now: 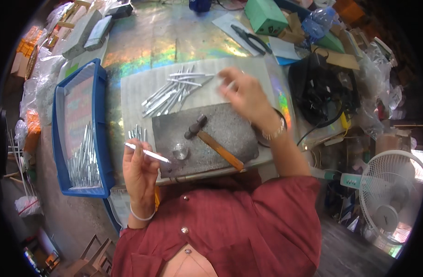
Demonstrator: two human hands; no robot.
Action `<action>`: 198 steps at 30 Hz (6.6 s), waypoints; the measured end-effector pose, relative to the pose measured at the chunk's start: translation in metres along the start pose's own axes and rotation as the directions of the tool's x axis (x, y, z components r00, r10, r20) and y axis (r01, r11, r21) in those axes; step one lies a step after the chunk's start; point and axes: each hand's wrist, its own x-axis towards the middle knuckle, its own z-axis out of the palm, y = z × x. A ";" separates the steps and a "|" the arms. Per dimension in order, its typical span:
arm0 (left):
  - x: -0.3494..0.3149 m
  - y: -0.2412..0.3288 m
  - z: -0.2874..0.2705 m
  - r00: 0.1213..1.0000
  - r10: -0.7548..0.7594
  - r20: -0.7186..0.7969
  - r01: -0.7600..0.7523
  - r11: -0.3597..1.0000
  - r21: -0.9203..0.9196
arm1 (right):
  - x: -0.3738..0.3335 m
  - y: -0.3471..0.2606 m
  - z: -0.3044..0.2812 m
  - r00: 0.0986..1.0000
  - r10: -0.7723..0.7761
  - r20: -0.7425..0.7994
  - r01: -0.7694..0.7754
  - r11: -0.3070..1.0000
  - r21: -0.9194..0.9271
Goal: Assembling small metal jewelry or hardware components using a hammer and a metal punch on a stone work block.
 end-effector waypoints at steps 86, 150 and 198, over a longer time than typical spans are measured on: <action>-0.034 0.021 -0.024 0.907 -0.401 0.132 0.382 0.912 0.147 | -0.076 -0.098 0.099 0.906 0.231 0.355 -0.423 0.423 0.802; 0.242 -0.019 0.030 0.853 -0.301 0.427 -0.522 -0.455 0.722 | -0.098 -0.039 0.050 0.998 -0.050 0.047 0.064 0.918 -0.391; 0.003 0.032 0.050 0.872 -0.161 0.463 -0.479 -0.082 0.874 | -0.119 0.080 -0.026 0.843 0.419 -0.337 -0.511 0.819 -0.261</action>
